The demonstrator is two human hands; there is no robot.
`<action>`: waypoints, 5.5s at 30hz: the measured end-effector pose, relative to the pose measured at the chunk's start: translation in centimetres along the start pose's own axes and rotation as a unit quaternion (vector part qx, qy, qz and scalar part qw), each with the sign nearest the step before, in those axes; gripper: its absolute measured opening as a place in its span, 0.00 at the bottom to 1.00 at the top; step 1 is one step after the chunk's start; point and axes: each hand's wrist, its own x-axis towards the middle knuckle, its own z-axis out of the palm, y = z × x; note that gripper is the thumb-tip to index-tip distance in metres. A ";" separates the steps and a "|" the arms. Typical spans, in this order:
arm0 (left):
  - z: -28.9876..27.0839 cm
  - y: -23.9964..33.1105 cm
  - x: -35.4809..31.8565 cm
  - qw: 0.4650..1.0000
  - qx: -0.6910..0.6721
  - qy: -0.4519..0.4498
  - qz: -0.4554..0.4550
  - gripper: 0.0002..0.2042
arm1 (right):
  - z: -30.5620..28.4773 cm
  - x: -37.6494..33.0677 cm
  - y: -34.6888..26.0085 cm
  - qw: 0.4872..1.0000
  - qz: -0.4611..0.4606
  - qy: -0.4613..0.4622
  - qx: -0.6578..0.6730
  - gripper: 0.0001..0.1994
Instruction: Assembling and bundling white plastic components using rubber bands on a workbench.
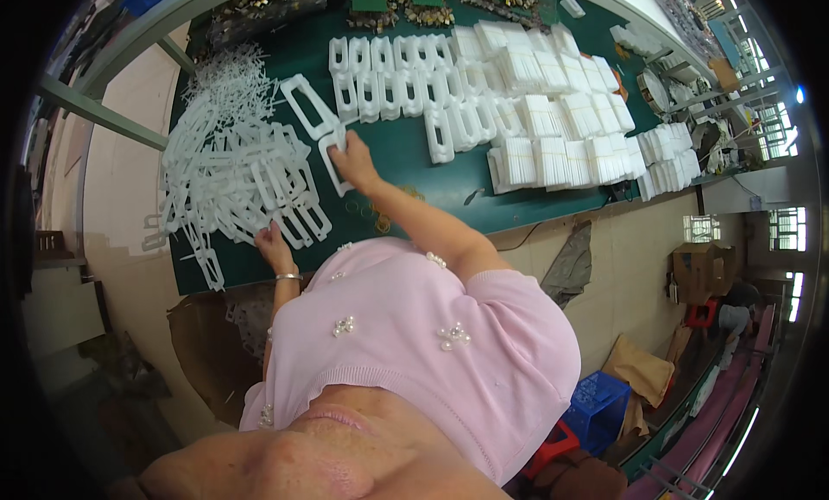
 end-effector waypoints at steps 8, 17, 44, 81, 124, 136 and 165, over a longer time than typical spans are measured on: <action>0.2 0.2 -0.4 0.947 -0.093 -0.144 -0.272 0.19 | -1.2 -2.0 1.5 0.987 0.053 -0.139 -0.066 0.20; -1.2 5.4 -1.9 0.932 0.186 -0.308 -0.047 0.15 | -4.1 -2.9 -1.7 0.976 0.129 -0.162 0.063 0.15; 7.5 17.0 -4.8 0.837 -0.353 -0.416 -0.029 0.27 | -7.7 -5.7 -8.2 0.996 -0.057 0.003 -0.069 0.18; 7.9 17.1 -5.9 0.790 -0.420 -0.445 -0.039 0.33 | -6.7 -5.5 -7.4 0.992 -0.093 -0.016 -0.086 0.21; 2.0 21.5 -1.3 0.534 -0.219 -0.742 -0.340 0.28 | -12.0 0.7 -7.2 0.650 -0.617 -0.173 -0.409 0.11; 1.5 19.2 3.0 0.765 0.121 -0.631 -0.046 0.19 | -13.9 0.6 -11.6 0.659 -0.610 -0.180 -0.401 0.22; 1.0 23.0 2.4 0.716 0.232 -0.614 0.237 0.22 | -11.7 -0.1 -11.8 0.614 -0.638 -0.202 -0.418 0.12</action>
